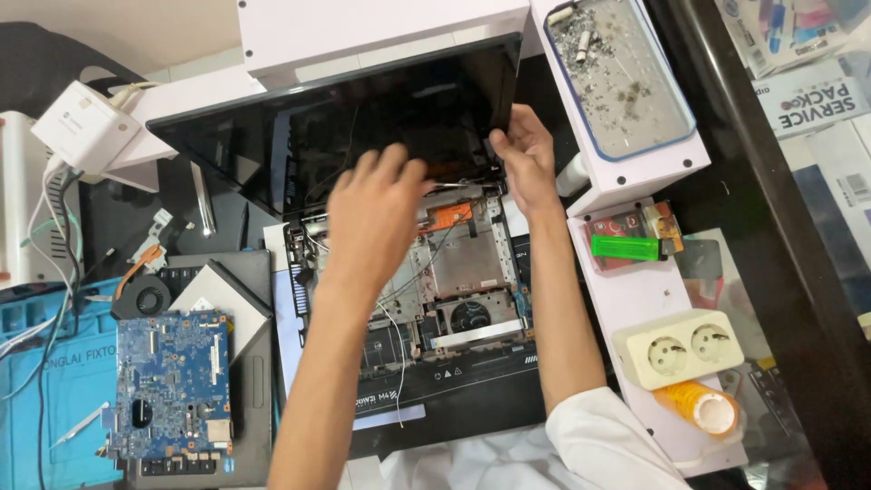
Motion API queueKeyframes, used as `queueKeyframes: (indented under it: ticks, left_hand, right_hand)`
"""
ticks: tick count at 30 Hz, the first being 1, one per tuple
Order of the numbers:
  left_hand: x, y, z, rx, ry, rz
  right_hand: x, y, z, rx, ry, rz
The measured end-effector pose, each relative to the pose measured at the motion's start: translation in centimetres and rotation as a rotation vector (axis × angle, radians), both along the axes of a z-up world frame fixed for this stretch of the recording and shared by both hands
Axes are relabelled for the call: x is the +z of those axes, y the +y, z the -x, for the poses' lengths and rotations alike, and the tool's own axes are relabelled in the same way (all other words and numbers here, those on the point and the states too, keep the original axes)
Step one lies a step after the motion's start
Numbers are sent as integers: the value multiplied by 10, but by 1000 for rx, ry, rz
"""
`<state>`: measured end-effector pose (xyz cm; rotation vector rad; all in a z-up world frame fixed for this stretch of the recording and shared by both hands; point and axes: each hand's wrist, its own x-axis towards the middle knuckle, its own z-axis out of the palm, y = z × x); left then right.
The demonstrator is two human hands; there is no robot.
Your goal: The person works on the internal components of a disassembled laptop placed on a workbench. They manipulate wires and connectors near the cooling fan and motherboard area, adjusting the screen hinge and routing cables within the chassis.
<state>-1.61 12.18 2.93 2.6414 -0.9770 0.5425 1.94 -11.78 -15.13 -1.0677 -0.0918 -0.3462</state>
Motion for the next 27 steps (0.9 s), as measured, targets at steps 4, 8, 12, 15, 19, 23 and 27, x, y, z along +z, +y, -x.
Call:
queueKeyframes:
  ticks: [4,8,12,15,19,23,27]
  left_hand:
    - [-42,76,33,293,297,451]
    - [-95,119,41,457,172,801]
    - [-124,137,39,510,337,1116]
    - [-152,145,29,506,400,1090]
    - [-154,139,22,531,442,1049]
    - [-145,130,23,409,418,1126]
    - [-149,130,27,444,409,1159]
  right_hand:
    - [5,4,2,-12,22,-9]
    - [2,4,-3,-34,1,-14]
    - [6,5,-5,-48,-16,6]
    - [4,4,-5,-58,-16,18]
    - [2,3,-8,-62,-12,19]
    - [5,5,-9,-62,18,25]
    - [8,6,-10,-64,43,25]
